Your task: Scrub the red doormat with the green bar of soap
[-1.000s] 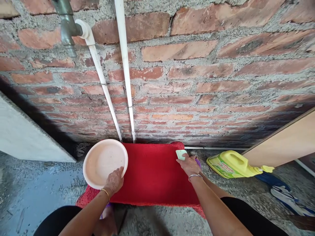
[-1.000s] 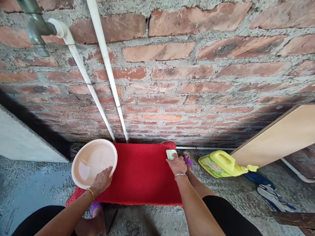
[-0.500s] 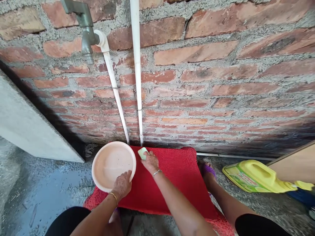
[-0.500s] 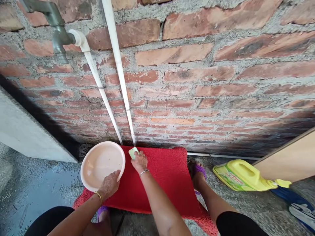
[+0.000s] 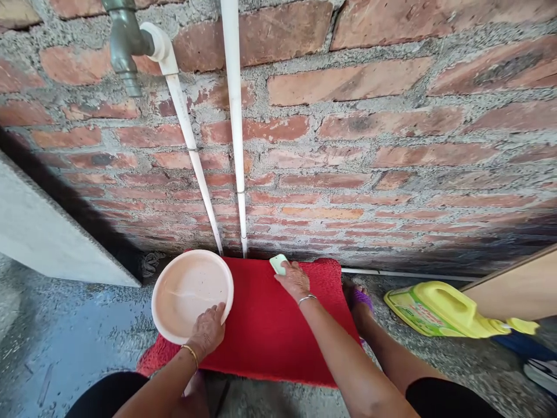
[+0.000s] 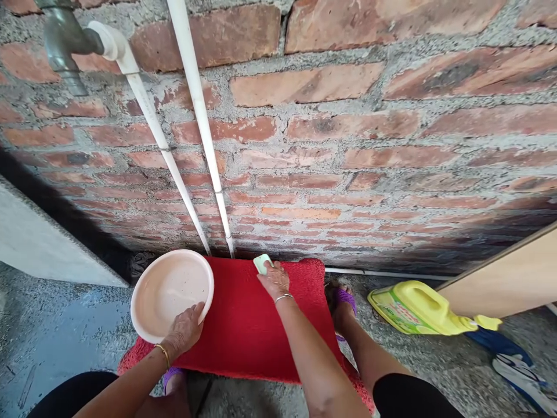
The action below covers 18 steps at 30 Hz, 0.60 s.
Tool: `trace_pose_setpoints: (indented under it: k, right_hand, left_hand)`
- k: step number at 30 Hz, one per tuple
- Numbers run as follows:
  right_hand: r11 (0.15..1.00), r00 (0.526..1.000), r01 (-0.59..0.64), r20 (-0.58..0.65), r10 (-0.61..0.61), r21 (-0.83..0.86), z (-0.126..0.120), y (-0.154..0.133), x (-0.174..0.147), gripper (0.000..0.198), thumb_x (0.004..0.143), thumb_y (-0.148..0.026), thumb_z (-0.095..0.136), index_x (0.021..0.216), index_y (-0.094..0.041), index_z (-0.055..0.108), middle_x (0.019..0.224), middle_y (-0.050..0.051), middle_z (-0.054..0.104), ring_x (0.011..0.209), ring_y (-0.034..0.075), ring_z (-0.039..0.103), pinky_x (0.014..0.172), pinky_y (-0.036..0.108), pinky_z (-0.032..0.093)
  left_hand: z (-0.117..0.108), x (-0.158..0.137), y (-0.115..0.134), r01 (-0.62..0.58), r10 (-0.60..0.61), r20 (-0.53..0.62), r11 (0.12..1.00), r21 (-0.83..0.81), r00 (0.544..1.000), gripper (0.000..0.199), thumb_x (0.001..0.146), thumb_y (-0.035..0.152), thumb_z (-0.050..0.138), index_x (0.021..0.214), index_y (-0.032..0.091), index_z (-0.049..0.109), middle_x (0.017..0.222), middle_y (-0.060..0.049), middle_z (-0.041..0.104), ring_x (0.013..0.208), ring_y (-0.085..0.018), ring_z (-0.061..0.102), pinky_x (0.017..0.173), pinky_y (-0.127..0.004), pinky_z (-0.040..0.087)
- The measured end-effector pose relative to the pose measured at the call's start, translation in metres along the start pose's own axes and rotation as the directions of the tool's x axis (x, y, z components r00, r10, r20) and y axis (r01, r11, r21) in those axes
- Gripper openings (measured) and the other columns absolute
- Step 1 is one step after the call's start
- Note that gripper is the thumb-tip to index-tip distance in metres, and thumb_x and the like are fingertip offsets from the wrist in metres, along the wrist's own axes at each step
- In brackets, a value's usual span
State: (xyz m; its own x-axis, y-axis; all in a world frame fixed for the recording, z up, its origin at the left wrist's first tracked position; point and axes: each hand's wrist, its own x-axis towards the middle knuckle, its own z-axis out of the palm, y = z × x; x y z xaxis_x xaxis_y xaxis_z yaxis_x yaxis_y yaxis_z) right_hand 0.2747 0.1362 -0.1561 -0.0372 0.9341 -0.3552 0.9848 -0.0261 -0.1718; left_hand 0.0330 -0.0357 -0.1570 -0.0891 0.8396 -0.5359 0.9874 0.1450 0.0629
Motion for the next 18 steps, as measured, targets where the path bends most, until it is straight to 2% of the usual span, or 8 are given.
trace_pose_setpoints:
  k: [5, 8, 10, 12, 14, 18]
  right_hand:
    - [0.962, 0.964, -0.26, -0.029, 0.263, 0.086, -0.015, 0.09, -0.012, 0.05, 0.091, -0.048, 0.055, 0.135, -0.026, 0.056, 0.124, 0.012, 0.058, 0.111, 0.025, 0.064, 0.094, 0.034, 0.047]
    - [0.9, 0.906, -0.406, -0.063, 0.42, 0.16, -0.014, 0.132, -0.026, 0.054, 0.091, -0.054, 0.052, 0.136, -0.025, 0.055, 0.125, 0.016, 0.058, 0.112, 0.029, 0.064, 0.094, 0.04, 0.048]
    - [0.857, 0.86, -0.475, -0.1, 0.5, 0.203, -0.01, 0.147, -0.034, 0.055, 0.09, -0.055, 0.052, 0.135, -0.025, 0.055, 0.131, 0.018, 0.055, 0.117, 0.032, 0.062, 0.095, 0.044, 0.048]
    - [0.838, 0.844, -0.486, -0.116, 0.523, 0.248, -0.003, 0.147, -0.041, 0.054, 0.089, -0.055, 0.052, 0.133, -0.024, 0.055, 0.131, 0.019, 0.055, 0.118, 0.033, 0.061, 0.095, 0.047, 0.048]
    - [0.846, 0.865, -0.446, -0.104, 0.491, 0.292, 0.005, 0.129, -0.047, 0.053, 0.088, -0.055, 0.052, 0.131, -0.024, 0.056, 0.127, 0.017, 0.057, 0.113, 0.032, 0.064, 0.094, 0.045, 0.05]
    - [0.905, 0.939, -0.298, -0.075, 0.335, 0.303, 0.028, 0.054, -0.063, 0.048, 0.087, -0.055, 0.055, 0.128, -0.03, 0.059, 0.123, 0.008, 0.058, 0.105, 0.024, 0.066, 0.089, 0.036, 0.051]
  left_hand:
    - [0.001, 0.001, 0.0, -0.004, 0.004, -0.017, 0.999, -0.035, 1.0, 0.06, 0.094, 0.017, 0.041, 0.154, 0.015, 0.04, 0.147, -0.018, 0.056, 0.13, -0.025, 0.057, 0.108, -0.035, 0.045]
    - [0.006, 0.003, -0.003, -0.015, 0.014, -0.033, 0.999, -0.03, 0.999, 0.059, 0.094, 0.018, 0.041, 0.153, 0.016, 0.042, 0.145, -0.018, 0.058, 0.129, -0.026, 0.058, 0.106, -0.036, 0.045]
    - [0.011, 0.005, -0.006, -0.03, 0.029, -0.061, 0.999, -0.024, 0.998, 0.058, 0.094, 0.019, 0.04, 0.152, 0.017, 0.042, 0.143, -0.017, 0.059, 0.125, -0.026, 0.059, 0.104, -0.037, 0.047]
    - [0.017, 0.007, -0.008, -0.042, 0.04, -0.097, 0.999, -0.017, 0.994, 0.058, 0.094, 0.02, 0.041, 0.152, 0.018, 0.044, 0.14, -0.017, 0.06, 0.123, -0.025, 0.061, 0.102, -0.037, 0.048]
    - [0.022, 0.01, -0.01, -0.044, 0.043, -0.124, 0.999, -0.01, 0.991, 0.057, 0.094, 0.021, 0.042, 0.15, 0.019, 0.045, 0.137, -0.017, 0.062, 0.122, -0.025, 0.061, 0.1, -0.036, 0.048]
    - [0.028, 0.014, -0.012, -0.033, 0.035, -0.147, 0.999, 0.015, 0.988, 0.055, 0.094, 0.026, 0.045, 0.149, 0.023, 0.045, 0.134, -0.015, 0.064, 0.12, -0.026, 0.062, 0.098, -0.036, 0.049]
